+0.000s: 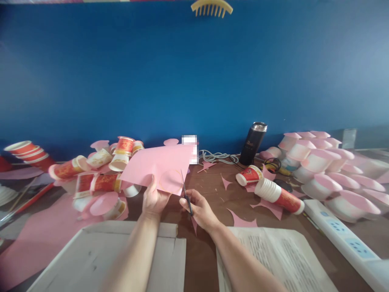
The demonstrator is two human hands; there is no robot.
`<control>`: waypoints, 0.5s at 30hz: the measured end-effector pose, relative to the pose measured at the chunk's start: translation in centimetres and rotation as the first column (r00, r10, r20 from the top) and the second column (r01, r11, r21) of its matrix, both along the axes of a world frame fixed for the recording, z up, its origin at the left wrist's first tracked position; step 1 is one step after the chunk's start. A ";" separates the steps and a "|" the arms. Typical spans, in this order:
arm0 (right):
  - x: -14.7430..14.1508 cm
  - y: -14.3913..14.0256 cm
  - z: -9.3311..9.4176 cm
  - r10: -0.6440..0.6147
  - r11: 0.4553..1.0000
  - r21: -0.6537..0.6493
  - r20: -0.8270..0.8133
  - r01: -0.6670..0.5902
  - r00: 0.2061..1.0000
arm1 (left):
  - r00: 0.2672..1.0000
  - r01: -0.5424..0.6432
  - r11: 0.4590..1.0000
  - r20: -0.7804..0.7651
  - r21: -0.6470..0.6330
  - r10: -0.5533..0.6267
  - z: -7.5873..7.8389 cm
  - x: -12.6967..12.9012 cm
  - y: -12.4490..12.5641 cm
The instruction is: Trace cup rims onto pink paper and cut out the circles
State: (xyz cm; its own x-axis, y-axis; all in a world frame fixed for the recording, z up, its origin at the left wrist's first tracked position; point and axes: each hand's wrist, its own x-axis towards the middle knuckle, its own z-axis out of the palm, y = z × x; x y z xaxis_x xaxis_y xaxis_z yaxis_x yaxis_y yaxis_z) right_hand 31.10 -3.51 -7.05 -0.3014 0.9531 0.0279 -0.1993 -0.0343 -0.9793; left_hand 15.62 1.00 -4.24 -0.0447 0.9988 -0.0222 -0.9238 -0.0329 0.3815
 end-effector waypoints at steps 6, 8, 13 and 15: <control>-0.1 0.1 0.1 -0.033 0.999 -0.001 0.022 0.033 0.999 | 1.000 -0.015 0.999 -0.016 -0.037 0.015 -0.3 0.0 0.2; -0.2 0.2 0.0 -0.043 0.999 -0.004 0.016 0.043 0.999 | 0.999 -0.024 0.999 -0.027 -0.048 0.023 -0.6 -0.1 0.4; -0.3 0.3 -0.5 -0.061 0.998 0.007 0.017 0.061 0.998 | 0.998 -0.029 0.999 -0.058 -0.022 0.027 -0.8 -0.1 0.5; -0.4 0.4 -0.6 -0.069 0.998 0.010 0.022 0.068 0.997 | 0.998 -0.005 1.000 -0.063 -0.031 0.003 -0.8 -0.1 0.5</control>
